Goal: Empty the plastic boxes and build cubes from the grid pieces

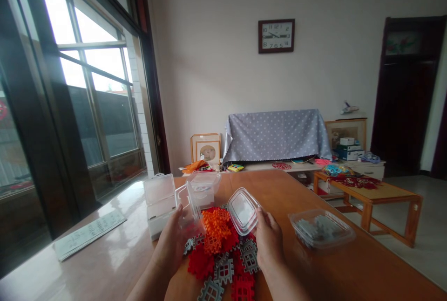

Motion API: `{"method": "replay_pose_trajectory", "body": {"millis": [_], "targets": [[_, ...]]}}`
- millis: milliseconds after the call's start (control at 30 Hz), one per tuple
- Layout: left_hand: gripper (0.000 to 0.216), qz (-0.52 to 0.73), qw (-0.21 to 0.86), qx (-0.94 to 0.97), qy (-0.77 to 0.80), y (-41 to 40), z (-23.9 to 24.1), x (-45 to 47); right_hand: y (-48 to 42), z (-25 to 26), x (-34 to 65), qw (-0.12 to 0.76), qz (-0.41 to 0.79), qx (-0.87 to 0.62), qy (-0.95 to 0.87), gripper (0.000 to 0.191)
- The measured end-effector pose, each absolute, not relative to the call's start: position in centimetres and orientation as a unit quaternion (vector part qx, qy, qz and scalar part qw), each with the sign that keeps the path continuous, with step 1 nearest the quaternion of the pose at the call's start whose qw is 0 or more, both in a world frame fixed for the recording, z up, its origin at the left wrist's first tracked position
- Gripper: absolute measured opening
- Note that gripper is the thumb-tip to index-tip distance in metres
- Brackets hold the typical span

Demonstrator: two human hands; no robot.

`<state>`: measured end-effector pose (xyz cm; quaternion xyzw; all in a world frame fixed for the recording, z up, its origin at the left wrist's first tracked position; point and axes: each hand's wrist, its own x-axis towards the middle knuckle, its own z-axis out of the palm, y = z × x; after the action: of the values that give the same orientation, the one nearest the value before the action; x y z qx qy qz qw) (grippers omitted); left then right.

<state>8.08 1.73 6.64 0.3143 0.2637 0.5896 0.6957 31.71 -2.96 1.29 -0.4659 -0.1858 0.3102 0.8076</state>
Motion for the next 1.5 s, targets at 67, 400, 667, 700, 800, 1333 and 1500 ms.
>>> {"method": "replay_pose_trajectory", "body": {"millis": [67,400,667,700,800,1333,1500], "targets": [[0.04,0.605,0.692,0.317,0.235,1.8,7.0,8.1,-3.0,1.3,31.7,0.808,0.31,-0.464,-0.188,0.049],[0.033,0.592,0.763,0.18,0.185,2.9,6.3,6.7,-3.3,1.7,31.3,0.822,0.319,-0.429,-0.196,0.045],[0.035,0.539,0.822,0.142,0.114,2.5,5.4,7.3,-4.4,3.0,30.1,0.811,0.415,-0.347,-0.222,0.037],[0.036,0.534,0.826,0.143,0.112,2.5,5.3,7.4,-4.4,3.0,30.2,0.807,0.428,-0.341,-0.22,0.036],[0.041,0.523,0.832,0.151,0.11,2.5,5.0,7.8,-4.2,2.8,30.3,0.798,0.458,-0.329,-0.211,0.035],[0.044,0.524,0.829,0.146,0.127,2.0,5.6,7.4,-4.8,2.3,29.5,0.772,0.492,-0.344,-0.211,0.031],[0.042,0.563,0.808,0.131,0.114,2.6,5.8,6.4,-4.7,1.8,29.2,0.757,0.509,-0.352,-0.208,0.036]]}}
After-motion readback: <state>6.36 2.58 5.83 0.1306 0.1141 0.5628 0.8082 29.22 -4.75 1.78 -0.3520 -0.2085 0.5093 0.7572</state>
